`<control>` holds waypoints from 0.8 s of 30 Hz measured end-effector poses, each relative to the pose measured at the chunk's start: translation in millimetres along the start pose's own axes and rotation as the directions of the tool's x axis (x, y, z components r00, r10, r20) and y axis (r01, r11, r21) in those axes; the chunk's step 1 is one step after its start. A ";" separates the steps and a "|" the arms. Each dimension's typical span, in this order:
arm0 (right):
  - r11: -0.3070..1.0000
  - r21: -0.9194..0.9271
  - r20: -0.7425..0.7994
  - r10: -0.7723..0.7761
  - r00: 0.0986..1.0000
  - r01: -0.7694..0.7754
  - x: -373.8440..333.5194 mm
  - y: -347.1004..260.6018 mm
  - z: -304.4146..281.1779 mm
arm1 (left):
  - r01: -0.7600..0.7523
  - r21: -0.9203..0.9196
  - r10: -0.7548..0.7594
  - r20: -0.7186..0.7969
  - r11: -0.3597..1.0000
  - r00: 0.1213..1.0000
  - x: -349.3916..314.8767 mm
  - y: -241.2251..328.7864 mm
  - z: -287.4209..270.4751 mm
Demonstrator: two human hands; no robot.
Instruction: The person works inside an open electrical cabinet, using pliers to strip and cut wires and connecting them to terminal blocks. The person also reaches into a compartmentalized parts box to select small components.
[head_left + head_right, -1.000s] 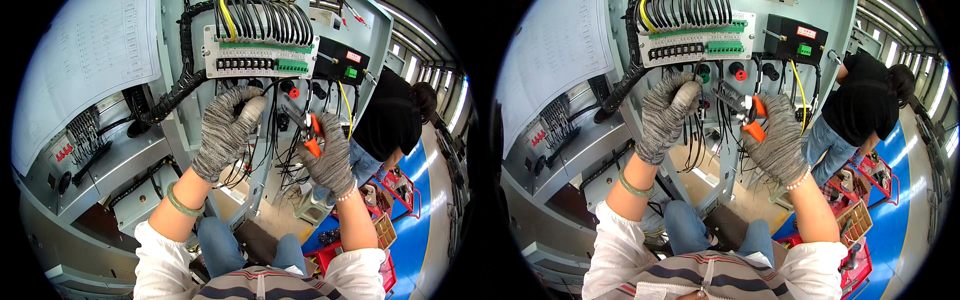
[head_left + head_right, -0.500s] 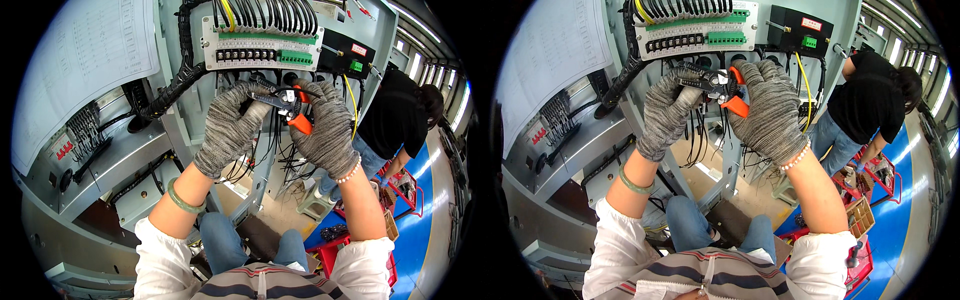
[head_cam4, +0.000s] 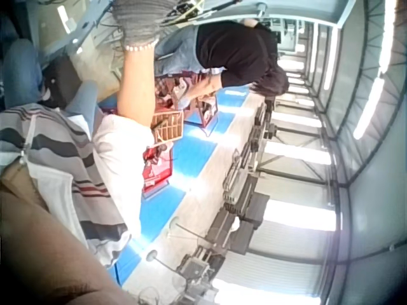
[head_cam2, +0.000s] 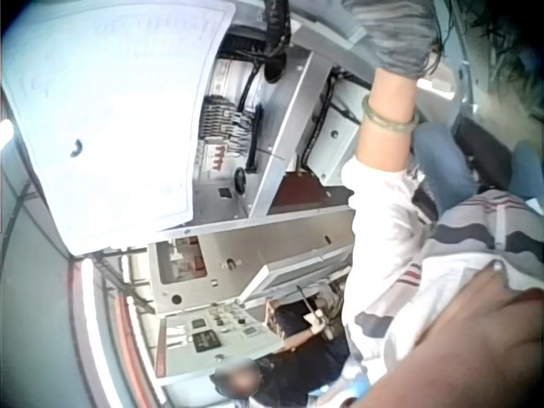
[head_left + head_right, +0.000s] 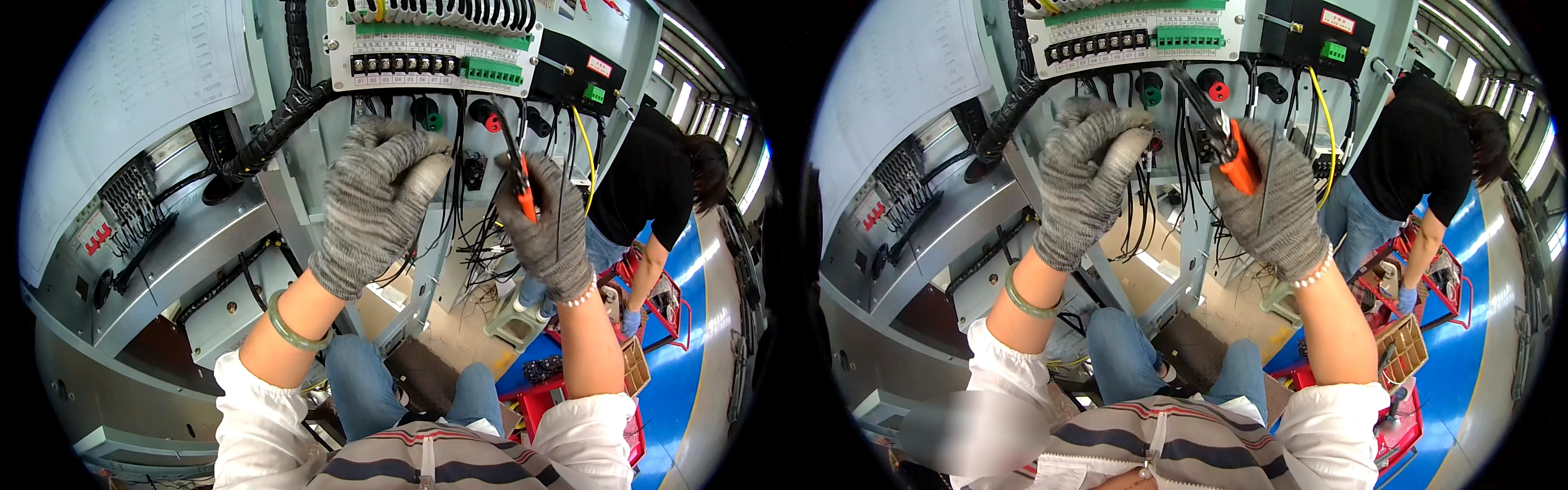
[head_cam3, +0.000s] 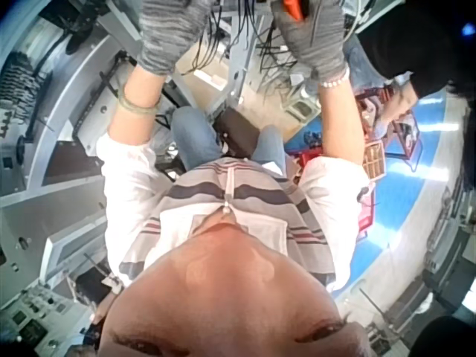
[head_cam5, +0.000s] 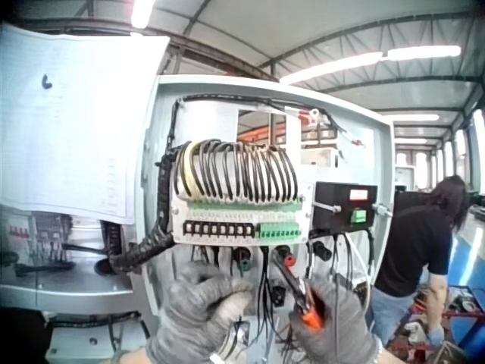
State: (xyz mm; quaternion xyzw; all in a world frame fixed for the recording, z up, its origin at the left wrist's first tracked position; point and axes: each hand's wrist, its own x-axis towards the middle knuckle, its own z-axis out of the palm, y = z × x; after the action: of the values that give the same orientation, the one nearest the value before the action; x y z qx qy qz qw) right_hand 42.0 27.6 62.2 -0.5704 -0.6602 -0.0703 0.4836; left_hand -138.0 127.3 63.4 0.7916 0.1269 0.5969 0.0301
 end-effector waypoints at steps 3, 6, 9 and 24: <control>0.927 0.329 0.166 0.129 0.978 -0.178 -20.6 9.2 4.1 | 0.259 -0.202 -0.243 0.104 0.944 0.965 -10.8 4.7 -4.5; 0.808 0.502 0.246 0.210 0.946 -0.310 -25.1 9.3 4.2 | 0.481 -0.465 -0.428 0.223 0.744 0.876 -16.1 6.5 -5.3; 0.595 0.671 0.367 0.253 0.895 -0.443 -16.8 2.7 1.1 | 0.704 -0.552 -0.578 0.422 0.447 0.698 -7.6 9.1 -17.5; 0.493 0.697 0.503 0.182 0.845 -0.521 -28.2 13.4 46.2 | 0.766 -0.554 -0.545 0.552 0.326 0.631 -14.6 -13.5 -9.7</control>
State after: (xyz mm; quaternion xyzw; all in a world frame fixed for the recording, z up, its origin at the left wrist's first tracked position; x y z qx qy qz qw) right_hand 23.9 42.6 11.7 -0.4103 -0.5598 0.4496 0.5623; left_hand -153.1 135.8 49.8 0.6514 0.1745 0.4135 0.6118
